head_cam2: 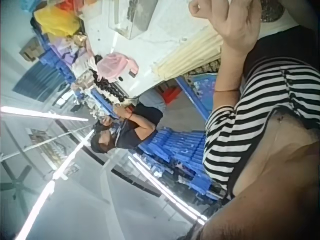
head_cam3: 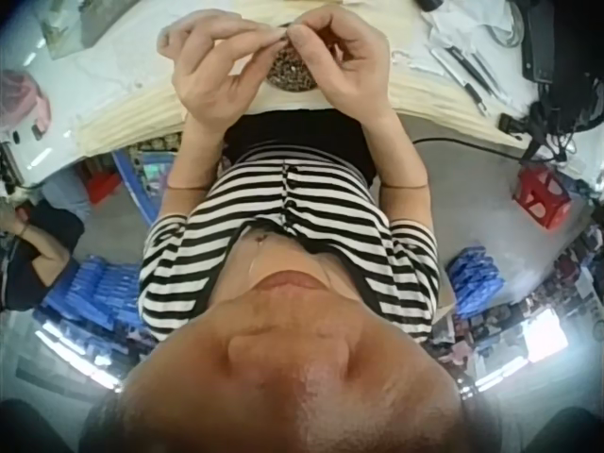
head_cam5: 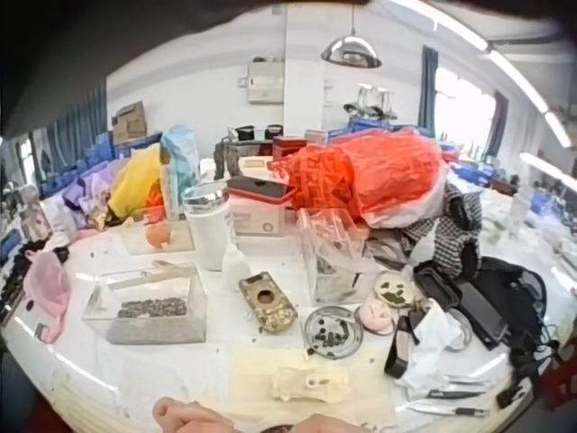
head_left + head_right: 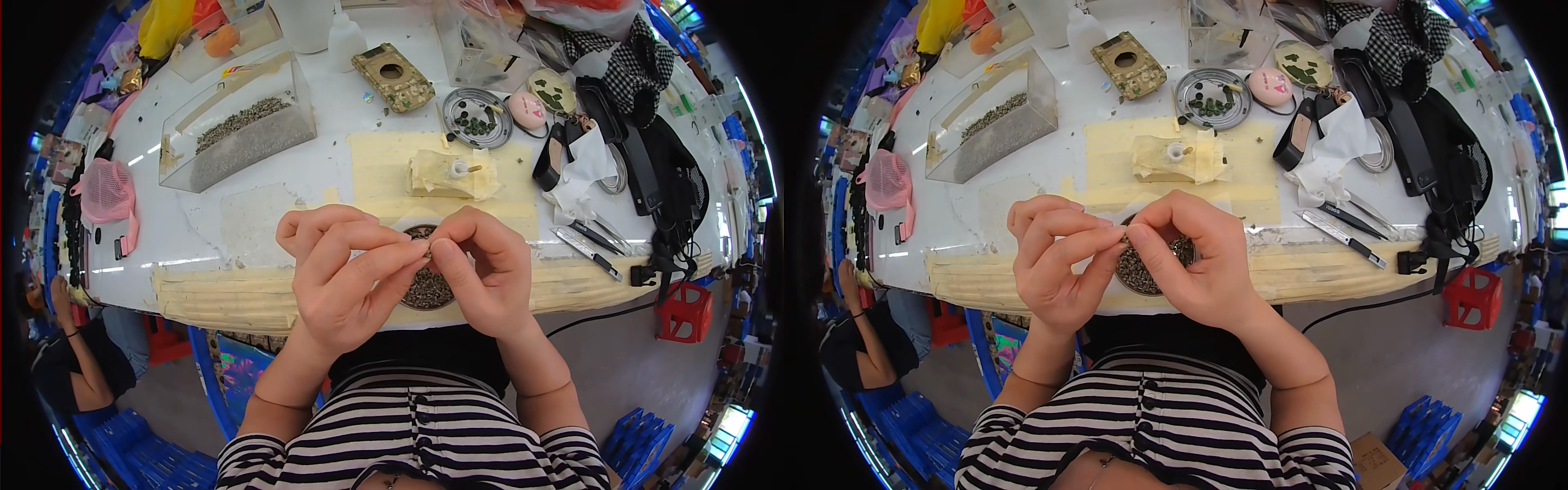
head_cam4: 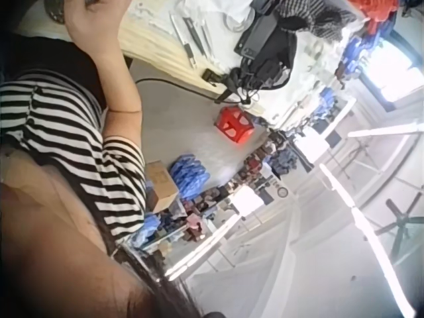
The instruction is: Assembling small plastic components for a toy model.
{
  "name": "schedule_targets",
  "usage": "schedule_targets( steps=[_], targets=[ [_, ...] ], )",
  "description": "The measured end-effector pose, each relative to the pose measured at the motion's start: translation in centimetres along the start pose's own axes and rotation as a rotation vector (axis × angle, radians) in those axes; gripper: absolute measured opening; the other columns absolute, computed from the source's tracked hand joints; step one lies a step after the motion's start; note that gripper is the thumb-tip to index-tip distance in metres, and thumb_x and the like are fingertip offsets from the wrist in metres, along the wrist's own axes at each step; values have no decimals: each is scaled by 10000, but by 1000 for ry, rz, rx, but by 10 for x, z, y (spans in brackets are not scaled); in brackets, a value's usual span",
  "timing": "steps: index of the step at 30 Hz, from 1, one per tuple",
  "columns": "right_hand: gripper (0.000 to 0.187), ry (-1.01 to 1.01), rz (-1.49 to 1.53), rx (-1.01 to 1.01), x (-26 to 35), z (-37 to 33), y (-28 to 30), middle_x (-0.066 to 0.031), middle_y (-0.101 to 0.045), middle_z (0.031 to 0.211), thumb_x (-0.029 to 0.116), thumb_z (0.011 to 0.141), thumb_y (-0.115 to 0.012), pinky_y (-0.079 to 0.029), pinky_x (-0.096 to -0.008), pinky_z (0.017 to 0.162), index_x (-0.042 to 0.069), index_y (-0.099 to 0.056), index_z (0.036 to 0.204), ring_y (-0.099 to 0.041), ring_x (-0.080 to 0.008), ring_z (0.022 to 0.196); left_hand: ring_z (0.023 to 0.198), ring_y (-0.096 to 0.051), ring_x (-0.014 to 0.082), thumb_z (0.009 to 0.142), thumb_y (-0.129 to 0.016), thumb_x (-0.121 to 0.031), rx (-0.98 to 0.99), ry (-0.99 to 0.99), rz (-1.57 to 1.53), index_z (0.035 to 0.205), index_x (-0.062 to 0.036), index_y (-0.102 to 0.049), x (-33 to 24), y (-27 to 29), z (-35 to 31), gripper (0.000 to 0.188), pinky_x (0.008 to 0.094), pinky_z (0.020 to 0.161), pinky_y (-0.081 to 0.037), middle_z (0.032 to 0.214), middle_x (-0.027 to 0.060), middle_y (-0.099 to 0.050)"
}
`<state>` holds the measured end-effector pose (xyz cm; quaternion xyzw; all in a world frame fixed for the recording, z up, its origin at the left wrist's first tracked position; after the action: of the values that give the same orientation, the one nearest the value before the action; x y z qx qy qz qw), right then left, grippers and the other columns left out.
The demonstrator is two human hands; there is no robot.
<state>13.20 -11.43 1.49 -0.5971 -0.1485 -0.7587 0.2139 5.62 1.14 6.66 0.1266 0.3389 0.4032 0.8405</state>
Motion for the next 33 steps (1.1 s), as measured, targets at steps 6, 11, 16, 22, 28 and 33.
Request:
schedule_targets(
  steps=[6,11,16,22,28,33],
  targets=[
    [48,269,-203,-50,20,-1,-2,-72,-601,771,10,911,-669,-454,-263,586,-19,-636,889,-563,-148,643,881,-576,175,695,-840,-116,-36,-5,-52,936,-150,-769,0,2,-1,253,346,841,-308,892,-48,-671],
    [43,267,-195,-17,22,-2,-4,-73,-605,792,9,913,-670,-452,-264,586,-18,-638,901,-561,-146,650,880,-575,175,707,-836,-114,-58,-20,-81,940,-147,-764,-1,3,0,247,348,846,-305,890,-46,-664],
    [51,317,-261,-96,22,-4,0,-68,-612,776,20,907,-687,-459,-255,579,-9,-647,896,-569,-140,633,881,-580,166,710,-834,-123,-97,-60,89,940,-147,-756,-7,3,-2,244,374,874,-290,884,-55,-652],
    [62,344,-394,-188,29,-4,3,-67,-624,753,35,903,-703,-474,-255,572,2,-654,883,-595,-139,616,883,-587,148,720,-825,-144,-96,-94,231,953,-151,-745,-13,-4,-3,247,394,901,-280,885,-66,-641],
    [72,243,-360,-157,16,-4,2,-72,-632,762,44,922,-686,-481,-260,581,-3,-648,884,-599,-145,620,889,-586,151,718,-826,-143,-78,-88,227,956,-156,-743,-12,-5,-4,253,395,905,-281,894,-70,-643],
    [85,154,-244,-134,5,-3,2,-68,-626,763,49,951,-653,-479,-259,597,-10,-639,892,-593,-134,628,880,-581,189,695,-828,-74,-66,-53,93,907,-144,-744,-5,-3,-2,239,361,856,-316,875,-32,-656]
  ],
)
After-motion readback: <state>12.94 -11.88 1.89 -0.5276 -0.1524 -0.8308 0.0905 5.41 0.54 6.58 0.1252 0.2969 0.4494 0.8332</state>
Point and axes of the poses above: each hand's wrist, its own z-axis towards the middle knuckle, its own y-axis out of the back of the hand, x = y × z, the point moved 10 cm from there along z, towards the middle knuckle
